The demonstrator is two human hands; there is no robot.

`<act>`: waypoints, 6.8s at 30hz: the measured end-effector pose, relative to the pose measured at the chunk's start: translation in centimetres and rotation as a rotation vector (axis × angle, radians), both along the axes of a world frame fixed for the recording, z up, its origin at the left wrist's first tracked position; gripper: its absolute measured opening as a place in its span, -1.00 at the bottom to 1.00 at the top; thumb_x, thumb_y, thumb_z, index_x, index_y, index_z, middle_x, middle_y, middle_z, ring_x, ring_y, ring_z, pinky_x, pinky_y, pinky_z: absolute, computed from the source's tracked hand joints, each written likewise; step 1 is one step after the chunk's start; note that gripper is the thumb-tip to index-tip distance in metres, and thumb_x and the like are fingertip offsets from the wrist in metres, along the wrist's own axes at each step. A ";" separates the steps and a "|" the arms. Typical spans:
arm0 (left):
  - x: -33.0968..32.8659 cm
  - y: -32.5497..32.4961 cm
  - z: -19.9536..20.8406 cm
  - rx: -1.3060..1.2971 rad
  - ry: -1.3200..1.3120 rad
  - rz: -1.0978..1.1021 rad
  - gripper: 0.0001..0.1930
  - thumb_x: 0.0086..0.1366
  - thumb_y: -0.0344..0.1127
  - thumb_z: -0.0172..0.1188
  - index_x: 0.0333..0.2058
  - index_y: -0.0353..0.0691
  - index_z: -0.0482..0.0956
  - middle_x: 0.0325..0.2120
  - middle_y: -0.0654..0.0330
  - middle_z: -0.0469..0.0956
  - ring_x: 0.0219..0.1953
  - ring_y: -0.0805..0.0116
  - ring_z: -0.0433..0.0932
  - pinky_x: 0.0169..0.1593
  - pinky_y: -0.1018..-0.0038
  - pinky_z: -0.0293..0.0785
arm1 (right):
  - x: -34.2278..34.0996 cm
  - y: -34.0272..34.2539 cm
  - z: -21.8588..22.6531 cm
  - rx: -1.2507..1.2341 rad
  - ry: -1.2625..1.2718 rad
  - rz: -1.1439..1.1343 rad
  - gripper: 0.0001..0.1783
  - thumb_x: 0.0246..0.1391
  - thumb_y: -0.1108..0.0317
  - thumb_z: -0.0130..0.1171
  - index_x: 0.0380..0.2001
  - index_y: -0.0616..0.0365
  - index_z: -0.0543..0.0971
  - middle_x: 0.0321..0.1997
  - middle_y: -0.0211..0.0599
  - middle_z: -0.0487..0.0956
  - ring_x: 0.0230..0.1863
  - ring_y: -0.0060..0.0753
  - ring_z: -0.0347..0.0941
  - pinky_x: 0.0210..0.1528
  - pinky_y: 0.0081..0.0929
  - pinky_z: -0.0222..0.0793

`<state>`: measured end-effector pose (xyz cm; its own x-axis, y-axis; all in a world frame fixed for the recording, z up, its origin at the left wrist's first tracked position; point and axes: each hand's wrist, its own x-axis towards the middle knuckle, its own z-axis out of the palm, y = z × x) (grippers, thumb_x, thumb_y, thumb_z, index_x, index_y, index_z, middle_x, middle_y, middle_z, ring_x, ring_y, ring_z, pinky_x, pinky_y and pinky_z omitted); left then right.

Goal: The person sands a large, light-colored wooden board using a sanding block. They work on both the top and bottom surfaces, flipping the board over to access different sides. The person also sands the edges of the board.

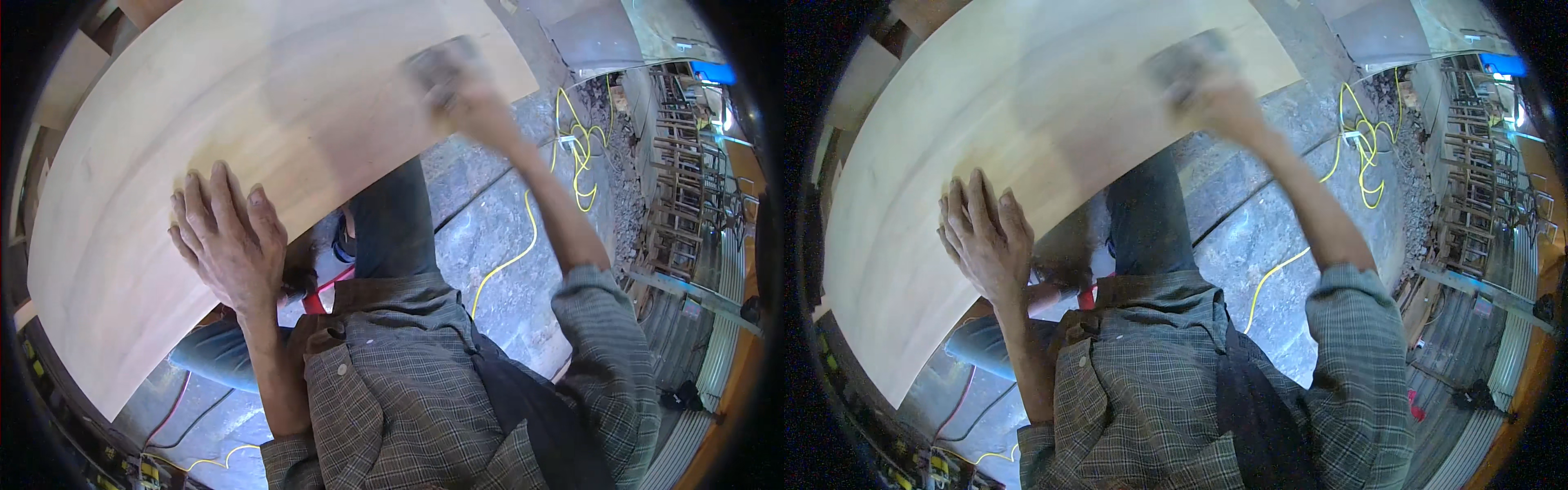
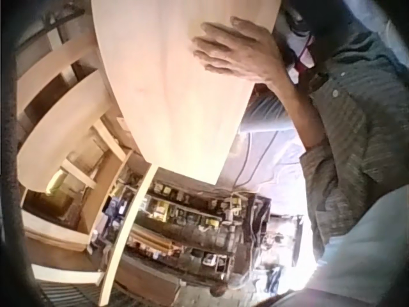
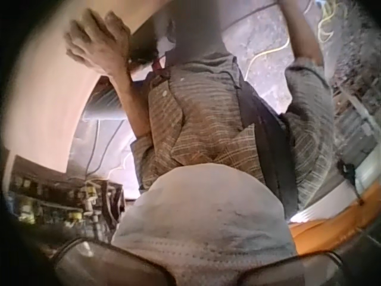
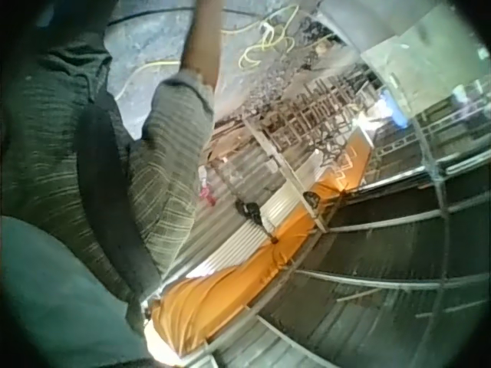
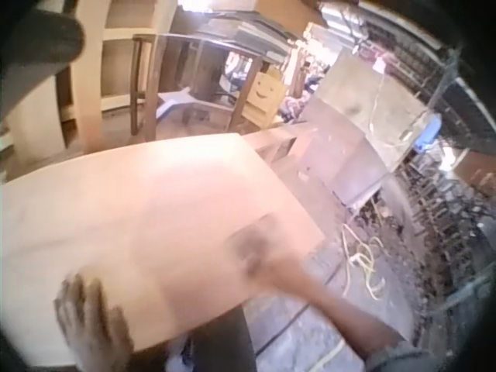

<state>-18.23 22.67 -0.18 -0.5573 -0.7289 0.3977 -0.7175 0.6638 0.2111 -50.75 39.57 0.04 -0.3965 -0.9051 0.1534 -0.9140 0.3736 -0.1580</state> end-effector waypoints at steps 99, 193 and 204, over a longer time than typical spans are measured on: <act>18.6 -7.6 -2.4 0.070 0.158 0.433 -0.43 0.37 0.16 -0.30 0.17 -0.03 0.33 0.18 -0.21 0.14 0.22 -0.15 0.13 0.22 0.02 0.03 | -4.4 8.0 0.8 -0.200 -0.350 -0.389 -0.68 0.15 0.31 -0.05 -0.11 0.22 0.55 -0.01 -0.10 0.52 0.06 -0.12 0.40 0.15 -0.33 0.22; 1.3 5.0 4.1 1.139 0.654 -0.360 -0.84 0.25 -0.43 0.11 -0.23 -0.35 0.55 -0.42 0.11 0.58 -0.34 0.37 0.53 -0.20 0.46 0.41 | 14.7 2.7 10.0 -0.254 -1.176 -0.041 -0.71 0.19 0.23 0.10 -0.17 0.25 0.55 -0.26 -0.38 0.54 -0.28 -0.50 0.47 -0.24 -0.54 0.37; 0.3 1.7 4.8 0.348 0.385 -0.329 -0.69 0.30 -0.27 0.04 -0.03 -0.25 0.45 -0.04 -0.08 0.40 0.02 0.02 0.37 0.05 0.21 0.27 | 0.2 3.3 15.7 -0.271 -0.578 -0.074 -0.72 0.12 0.31 0.05 -0.13 0.18 0.55 -0.12 -0.27 0.57 -0.14 -0.34 0.48 0.02 -0.37 0.35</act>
<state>-17.92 24.33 4.61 -0.6392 -0.6659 0.3849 -0.3156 0.6834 0.6582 -50.54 42.87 15.74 -0.5440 -0.8310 0.1159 -0.6262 0.3101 -0.7154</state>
